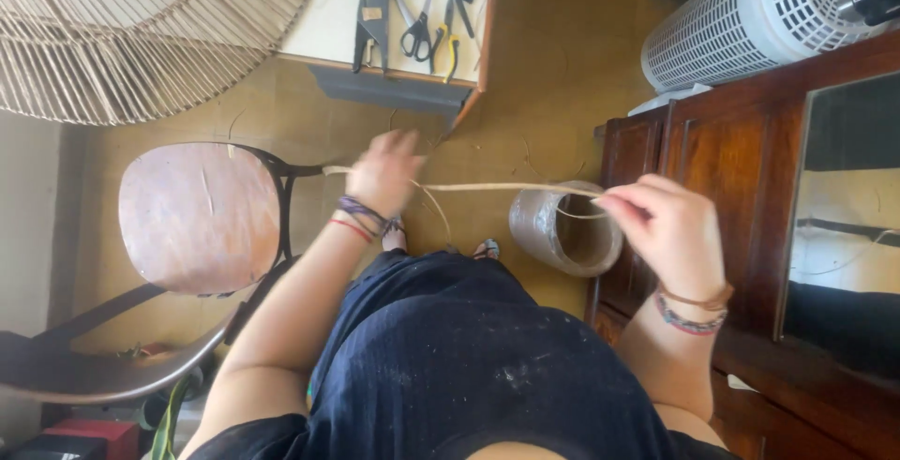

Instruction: The person is repairing a joint on a wicker lamp shade by cutting a reinforcement piece and applying hot glue.

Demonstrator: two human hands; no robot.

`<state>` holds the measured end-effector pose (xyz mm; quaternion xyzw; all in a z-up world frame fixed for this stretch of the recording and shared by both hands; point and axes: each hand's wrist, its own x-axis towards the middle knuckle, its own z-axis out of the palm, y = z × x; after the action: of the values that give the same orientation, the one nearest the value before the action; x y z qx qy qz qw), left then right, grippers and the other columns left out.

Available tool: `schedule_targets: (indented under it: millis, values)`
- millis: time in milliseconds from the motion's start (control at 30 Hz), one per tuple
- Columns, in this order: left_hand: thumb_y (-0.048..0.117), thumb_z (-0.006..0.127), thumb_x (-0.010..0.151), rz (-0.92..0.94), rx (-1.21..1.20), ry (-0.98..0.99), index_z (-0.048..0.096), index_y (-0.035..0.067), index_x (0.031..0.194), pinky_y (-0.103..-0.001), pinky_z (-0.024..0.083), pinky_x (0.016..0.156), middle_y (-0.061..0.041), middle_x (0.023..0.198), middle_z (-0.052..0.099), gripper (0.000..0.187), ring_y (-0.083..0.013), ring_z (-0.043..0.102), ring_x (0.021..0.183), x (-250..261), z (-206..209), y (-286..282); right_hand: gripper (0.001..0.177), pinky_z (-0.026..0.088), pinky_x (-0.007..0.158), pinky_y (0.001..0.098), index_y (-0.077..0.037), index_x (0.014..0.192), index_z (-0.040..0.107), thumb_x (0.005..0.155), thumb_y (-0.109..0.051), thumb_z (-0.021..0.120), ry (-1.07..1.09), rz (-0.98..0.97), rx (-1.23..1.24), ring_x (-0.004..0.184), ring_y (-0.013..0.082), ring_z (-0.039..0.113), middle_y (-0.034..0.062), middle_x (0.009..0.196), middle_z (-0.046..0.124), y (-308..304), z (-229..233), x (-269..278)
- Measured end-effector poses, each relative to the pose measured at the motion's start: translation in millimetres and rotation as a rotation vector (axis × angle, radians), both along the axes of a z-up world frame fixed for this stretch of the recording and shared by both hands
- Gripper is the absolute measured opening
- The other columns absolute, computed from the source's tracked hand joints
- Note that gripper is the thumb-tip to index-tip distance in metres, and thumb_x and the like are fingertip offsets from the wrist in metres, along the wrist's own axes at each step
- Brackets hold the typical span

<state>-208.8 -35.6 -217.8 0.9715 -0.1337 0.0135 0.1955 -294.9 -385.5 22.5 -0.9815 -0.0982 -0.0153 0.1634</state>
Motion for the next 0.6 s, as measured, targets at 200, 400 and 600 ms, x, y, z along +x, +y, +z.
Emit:
schedule_targets:
  millis: [200, 400, 600]
  values:
    - [0.047, 0.054, 0.100, -0.451, -0.609, 0.482, 0.077, 0.031, 0.092, -0.040, 0.059, 0.085, 0.007, 0.089, 0.080, 0.029, -0.0248, 0.075, 0.093, -2.5, 135.8, -24.9, 0.006, 0.055, 0.062, 0.0375, -0.023, 0.091, 0.076, 0.094, -0.028, 0.074, -0.050, 0.083, 0.026, 0.072, 0.0275, 0.068, 0.0012, 0.071, 0.063, 87.1, -12.0, 17.5]
    - [0.055, 0.044, 0.103, -0.157, 0.321, 0.274, 0.075, 0.024, 0.105, -0.048, 0.059, 0.061, -0.011, 0.100, 0.065, 0.044, -0.0316, 0.072, 0.079, 49.3, -10.8, 39.0, 0.017, 0.051, 0.058, 0.0234, -0.007, 0.099, 0.080, 0.095, -0.024, 0.078, -0.106, -0.008, -0.067, 0.061, 0.0097, 0.062, 0.0054, 0.082, 0.074, 42.9, 3.8, -3.1]
    - [0.044, 0.042, 0.104, -0.781, -0.735, 0.431, 0.069, 0.010, 0.106, -0.036, 0.052, 0.084, -0.008, 0.099, 0.071, 0.043, -0.0249, 0.069, 0.090, 14.4, 142.0, -16.2, 0.017, 0.056, 0.062, 0.0267, -0.016, 0.098, 0.080, 0.092, -0.030, 0.073, 0.039, 0.129, -0.049, 0.067, 0.0108, 0.069, -0.0023, 0.089, 0.075, 116.7, -5.4, 24.7]
